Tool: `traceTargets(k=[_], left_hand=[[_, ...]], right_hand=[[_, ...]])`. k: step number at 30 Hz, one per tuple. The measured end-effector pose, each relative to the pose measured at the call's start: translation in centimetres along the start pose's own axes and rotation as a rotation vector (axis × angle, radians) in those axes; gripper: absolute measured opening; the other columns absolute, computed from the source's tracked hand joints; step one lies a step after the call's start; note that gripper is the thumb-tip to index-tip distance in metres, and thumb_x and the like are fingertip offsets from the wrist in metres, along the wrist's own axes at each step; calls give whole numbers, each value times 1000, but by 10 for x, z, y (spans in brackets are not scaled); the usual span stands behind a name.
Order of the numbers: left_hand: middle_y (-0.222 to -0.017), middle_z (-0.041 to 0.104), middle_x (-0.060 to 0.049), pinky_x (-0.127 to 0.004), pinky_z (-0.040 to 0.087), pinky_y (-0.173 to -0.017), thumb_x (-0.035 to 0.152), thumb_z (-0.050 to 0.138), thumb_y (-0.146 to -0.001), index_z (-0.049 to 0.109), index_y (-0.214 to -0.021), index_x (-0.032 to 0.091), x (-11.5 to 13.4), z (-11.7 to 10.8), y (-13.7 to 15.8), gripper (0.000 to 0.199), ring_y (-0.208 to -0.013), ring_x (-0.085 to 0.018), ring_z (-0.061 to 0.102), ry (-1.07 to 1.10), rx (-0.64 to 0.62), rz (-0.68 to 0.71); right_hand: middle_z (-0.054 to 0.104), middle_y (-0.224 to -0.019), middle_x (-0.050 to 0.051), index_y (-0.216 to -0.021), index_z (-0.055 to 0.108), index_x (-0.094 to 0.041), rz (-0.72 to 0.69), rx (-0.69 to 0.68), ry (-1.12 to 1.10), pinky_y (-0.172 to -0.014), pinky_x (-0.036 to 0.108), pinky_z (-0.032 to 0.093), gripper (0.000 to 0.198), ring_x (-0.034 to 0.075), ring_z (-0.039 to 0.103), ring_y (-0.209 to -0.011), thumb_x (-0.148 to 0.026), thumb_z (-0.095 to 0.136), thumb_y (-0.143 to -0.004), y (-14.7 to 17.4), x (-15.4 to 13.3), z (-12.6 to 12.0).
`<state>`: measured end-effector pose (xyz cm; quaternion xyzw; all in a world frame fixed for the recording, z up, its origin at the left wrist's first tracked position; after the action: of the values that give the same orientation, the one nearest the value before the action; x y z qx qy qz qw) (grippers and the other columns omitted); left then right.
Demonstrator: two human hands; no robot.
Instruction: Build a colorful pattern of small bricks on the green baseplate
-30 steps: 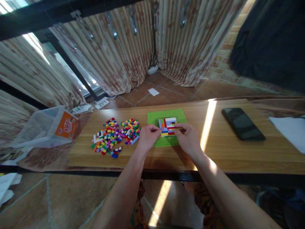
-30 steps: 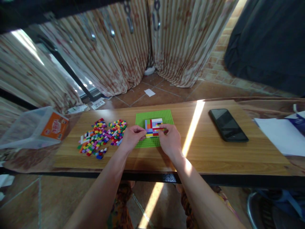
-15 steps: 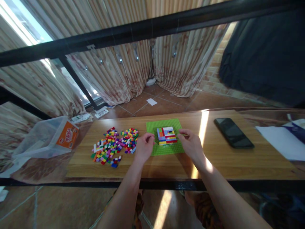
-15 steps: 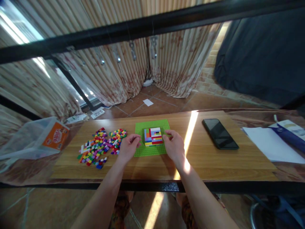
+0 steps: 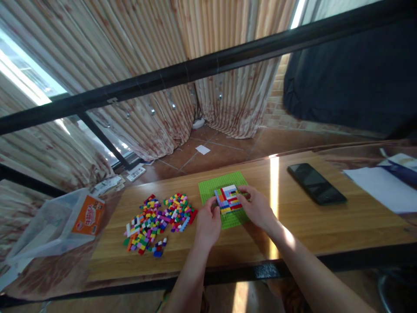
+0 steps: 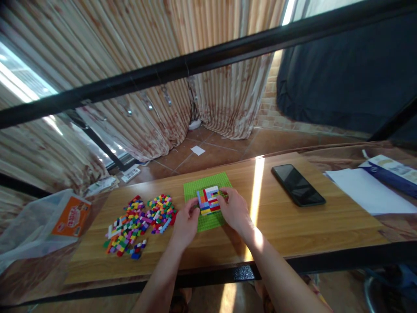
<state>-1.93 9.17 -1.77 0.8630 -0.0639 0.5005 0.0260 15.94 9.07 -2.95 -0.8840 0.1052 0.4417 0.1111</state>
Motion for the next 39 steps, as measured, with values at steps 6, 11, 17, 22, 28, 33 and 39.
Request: traceTargets(k=[6,11,17,22,28,33,39], left_hand=[[-113,72,-10,-35,54,-88,12,54,-86,57,-122,18,8,16,8,37,-95,-19,69,70,-62,-16],[-115,69,-13,-37,54,-83,20,77,-70,50,-132,17,12,26,14,67,-89,-22,66,-39,-76,-39],[-118,67,-12,-38,52,-87,15,67,-79,49,-133,19,6,29,11,56,-89,-21,66,-137,-15,22],[-119,65,-15,-41,50,-93,15,61,-84,55,-127,17,6,22,8,43,-106,-27,64,-253,122,87],[-100,73,-13,-42,53,-88,12,49,-89,62,-118,15,8,21,2,32,-96,-27,69,-267,110,38],[-101,75,-13,-38,55,-87,13,50,-89,61,-118,14,-1,9,-8,31,-94,-24,71,-101,131,-6],[-107,74,-13,-37,55,-92,15,52,-90,62,-119,14,-5,-2,-11,30,-100,-22,71,-69,129,-14]], right_hand=[[72,-106,12,-115,67,-16,22,9,-20,-84,39,53,35,23,68,-90,-33,49,-89,-7,5,-7],[67,-123,14,-126,63,-17,-141,39,1,-97,44,48,42,25,63,-108,-34,46,-91,-14,3,-12],[73,-111,10,-115,70,-20,-148,17,34,-91,39,49,38,24,66,-101,-35,44,-93,-19,1,-17],[75,-84,7,-91,76,-21,12,93,119,-71,32,47,35,22,67,-78,-38,46,-91,-17,4,-35],[74,-76,4,-82,76,-23,-21,-8,145,-63,31,45,29,20,66,-71,-40,53,-87,-10,1,-35],[71,-72,4,-96,72,-18,157,-222,-131,-50,28,50,28,17,65,-58,-39,56,-86,-1,5,-16],[70,-73,4,-111,64,-14,232,-290,-266,-51,28,56,29,14,65,-54,-31,57,-90,4,4,-4]])
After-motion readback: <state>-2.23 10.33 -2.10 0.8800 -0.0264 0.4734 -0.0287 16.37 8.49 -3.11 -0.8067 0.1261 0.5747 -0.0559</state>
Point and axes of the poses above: each hand's wrist, its own y-axis away from the middle knuckle, its own z-axis out of the palm, x = y × z, the point moved 4 cm from there along -y, towards the middle knuckle
